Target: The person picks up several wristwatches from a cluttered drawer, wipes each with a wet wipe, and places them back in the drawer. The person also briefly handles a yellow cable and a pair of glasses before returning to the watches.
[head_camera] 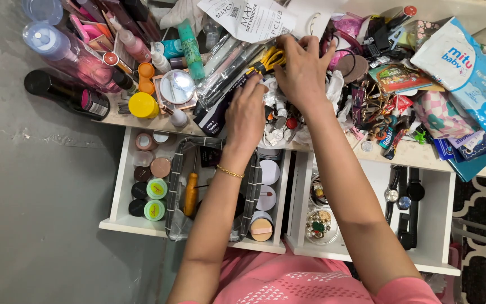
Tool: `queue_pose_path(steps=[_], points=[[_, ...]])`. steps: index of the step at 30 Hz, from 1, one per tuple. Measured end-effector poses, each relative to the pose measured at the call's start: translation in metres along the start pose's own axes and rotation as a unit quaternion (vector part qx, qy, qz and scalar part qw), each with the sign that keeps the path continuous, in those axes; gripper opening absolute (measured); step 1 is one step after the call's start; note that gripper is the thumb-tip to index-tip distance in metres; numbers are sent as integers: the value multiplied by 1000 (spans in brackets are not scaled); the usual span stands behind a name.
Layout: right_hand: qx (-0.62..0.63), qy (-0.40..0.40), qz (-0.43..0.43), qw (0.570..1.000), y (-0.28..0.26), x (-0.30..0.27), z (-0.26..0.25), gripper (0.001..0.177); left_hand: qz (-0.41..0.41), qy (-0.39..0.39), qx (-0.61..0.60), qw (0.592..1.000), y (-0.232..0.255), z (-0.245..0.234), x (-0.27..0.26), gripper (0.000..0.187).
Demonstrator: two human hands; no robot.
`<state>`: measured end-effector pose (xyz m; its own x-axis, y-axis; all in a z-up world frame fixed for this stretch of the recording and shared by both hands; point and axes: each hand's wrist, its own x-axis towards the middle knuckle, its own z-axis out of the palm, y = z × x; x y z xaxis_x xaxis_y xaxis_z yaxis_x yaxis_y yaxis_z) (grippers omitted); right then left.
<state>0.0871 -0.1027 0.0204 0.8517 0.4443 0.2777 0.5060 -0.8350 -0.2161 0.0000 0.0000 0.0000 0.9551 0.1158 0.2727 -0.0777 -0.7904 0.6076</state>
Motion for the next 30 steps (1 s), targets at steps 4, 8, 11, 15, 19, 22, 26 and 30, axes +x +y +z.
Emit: queue_pose_path(steps=[4,8,11,15,19,22,26,30], points=[[15,61,0,998,14,10,9,38,28,2,31,999,3,-3,-2,18],[69,126,-67,987,20,11,-1,19,23,-5,38,999,4,-3,-2,22],[208,152,-60,964,10,8,-21,17,15,-7,36,999,5,-2,-1,23],[325,216,39,920,16,4,-27,19,2,-7,33,999,4,1,1,26],[505,266,47,820,30,-16,-35,15,-12,28,30,999,21,-14,0,25],[670,268,169,671,30,-39,-46,12,-9,97,-74,992,34,-18,-2,17],[818,199,288,456,23,-79,-42,17,13,50,-355,933,46,0,-5,43],[813,134,297,482,36,-132,2,4,-63,-28,-559,826,70,22,-15,37]])
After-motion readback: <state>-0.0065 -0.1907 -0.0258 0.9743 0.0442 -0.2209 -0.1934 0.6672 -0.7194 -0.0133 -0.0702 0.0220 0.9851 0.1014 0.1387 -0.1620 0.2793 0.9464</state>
